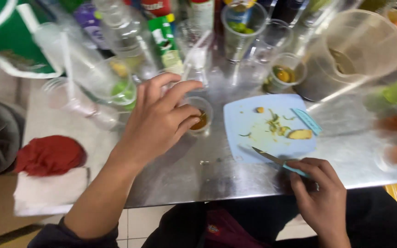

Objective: Slicing a lime and mixing various liquid ingredients to prepare beverages at a coffee shop counter.

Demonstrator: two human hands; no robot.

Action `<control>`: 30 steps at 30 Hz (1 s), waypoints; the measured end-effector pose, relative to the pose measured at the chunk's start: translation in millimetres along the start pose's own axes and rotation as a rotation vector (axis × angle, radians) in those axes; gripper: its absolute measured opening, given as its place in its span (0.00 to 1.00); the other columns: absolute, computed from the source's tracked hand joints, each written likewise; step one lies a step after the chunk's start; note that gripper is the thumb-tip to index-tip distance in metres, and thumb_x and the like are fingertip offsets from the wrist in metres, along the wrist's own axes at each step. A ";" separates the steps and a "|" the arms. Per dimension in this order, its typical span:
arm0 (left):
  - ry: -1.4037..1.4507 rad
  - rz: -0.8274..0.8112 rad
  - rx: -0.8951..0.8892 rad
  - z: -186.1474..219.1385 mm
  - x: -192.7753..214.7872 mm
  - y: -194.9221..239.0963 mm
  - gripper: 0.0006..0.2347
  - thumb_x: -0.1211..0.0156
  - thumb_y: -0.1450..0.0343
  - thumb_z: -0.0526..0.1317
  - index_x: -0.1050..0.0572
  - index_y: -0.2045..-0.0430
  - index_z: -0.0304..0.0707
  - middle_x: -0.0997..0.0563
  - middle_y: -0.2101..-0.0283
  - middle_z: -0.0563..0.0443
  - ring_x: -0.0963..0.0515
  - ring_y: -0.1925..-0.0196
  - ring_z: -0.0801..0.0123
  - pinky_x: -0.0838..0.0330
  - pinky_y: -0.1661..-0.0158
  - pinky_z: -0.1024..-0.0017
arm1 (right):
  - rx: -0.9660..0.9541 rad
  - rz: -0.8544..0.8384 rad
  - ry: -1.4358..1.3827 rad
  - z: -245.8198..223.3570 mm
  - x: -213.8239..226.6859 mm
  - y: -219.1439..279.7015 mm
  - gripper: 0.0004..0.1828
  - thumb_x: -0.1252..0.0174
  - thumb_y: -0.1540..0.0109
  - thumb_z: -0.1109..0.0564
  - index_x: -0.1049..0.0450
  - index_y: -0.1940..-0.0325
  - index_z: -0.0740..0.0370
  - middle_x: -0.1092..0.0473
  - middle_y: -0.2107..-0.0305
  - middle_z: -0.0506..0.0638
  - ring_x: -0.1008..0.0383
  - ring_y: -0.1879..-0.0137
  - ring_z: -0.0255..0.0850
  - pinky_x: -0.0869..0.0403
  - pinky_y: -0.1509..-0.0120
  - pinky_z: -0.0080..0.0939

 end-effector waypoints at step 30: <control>0.199 -0.212 0.032 -36.1 -13.4 -14.2 0.08 0.37 0.28 0.47 0.15 0.73 0.50 0.32 0.32 0.63 0.43 0.30 0.50 0.50 0.38 0.44 | 0.020 0.070 0.043 3.0 -10.3 8.6 0.10 0.38 0.36 0.64 0.17 0.52 0.58 0.26 0.56 0.51 0.25 0.51 0.39 0.29 0.56 0.36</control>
Point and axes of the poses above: each hand's wrist, its own y-axis away from the middle knuckle, its own x-axis out of the back of the hand, z = x × y, the point moved 1 cm from there along -y, towards the middle knuckle
